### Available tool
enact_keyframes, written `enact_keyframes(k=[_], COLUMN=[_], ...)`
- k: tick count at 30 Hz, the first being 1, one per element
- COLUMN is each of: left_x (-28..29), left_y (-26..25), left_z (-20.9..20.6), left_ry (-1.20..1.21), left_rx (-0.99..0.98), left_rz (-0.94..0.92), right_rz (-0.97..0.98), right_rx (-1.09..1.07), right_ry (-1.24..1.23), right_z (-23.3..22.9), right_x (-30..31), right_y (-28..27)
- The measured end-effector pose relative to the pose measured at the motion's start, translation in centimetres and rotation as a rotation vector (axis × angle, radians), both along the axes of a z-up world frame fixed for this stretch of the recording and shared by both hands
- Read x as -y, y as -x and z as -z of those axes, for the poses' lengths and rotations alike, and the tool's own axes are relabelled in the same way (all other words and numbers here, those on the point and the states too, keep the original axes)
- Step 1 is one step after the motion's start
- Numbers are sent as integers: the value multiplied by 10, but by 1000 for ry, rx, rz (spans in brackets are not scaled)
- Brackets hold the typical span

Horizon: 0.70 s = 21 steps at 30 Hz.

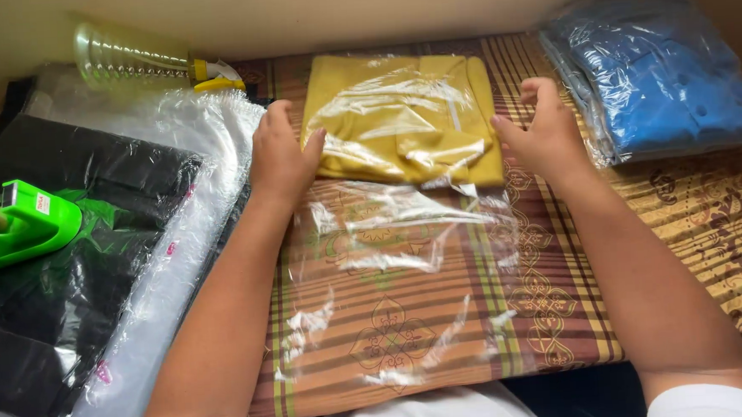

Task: Packaging a folded yellow polo shirt into a clear plastic bag and sealing it with tape.

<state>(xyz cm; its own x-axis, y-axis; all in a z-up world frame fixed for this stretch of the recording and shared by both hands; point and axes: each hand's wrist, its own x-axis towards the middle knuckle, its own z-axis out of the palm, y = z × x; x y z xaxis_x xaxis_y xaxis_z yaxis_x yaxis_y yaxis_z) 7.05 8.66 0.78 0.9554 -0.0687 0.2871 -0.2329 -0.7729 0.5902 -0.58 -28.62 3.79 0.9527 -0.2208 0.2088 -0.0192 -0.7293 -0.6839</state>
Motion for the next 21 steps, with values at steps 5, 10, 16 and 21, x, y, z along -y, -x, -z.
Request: enact_keyframes(k=[5,10,16,21], left_x=[27,25,11,-1], left_y=[34,32,34,33], left_z=[-19,10,-6,-19], left_ry=[-161,-475,-522,-367], left_rx=[149,65,-28,-53], left_rz=[296,366,436,305], right_rz=[-210,-438,-502,-168], right_rx=[124,-27,-237,-79], right_ry=[131,409,487,200], right_z=[-24,-7,-16,-6], right_x=[-42,-73,-58,-19], right_y=[22,32,30,19])
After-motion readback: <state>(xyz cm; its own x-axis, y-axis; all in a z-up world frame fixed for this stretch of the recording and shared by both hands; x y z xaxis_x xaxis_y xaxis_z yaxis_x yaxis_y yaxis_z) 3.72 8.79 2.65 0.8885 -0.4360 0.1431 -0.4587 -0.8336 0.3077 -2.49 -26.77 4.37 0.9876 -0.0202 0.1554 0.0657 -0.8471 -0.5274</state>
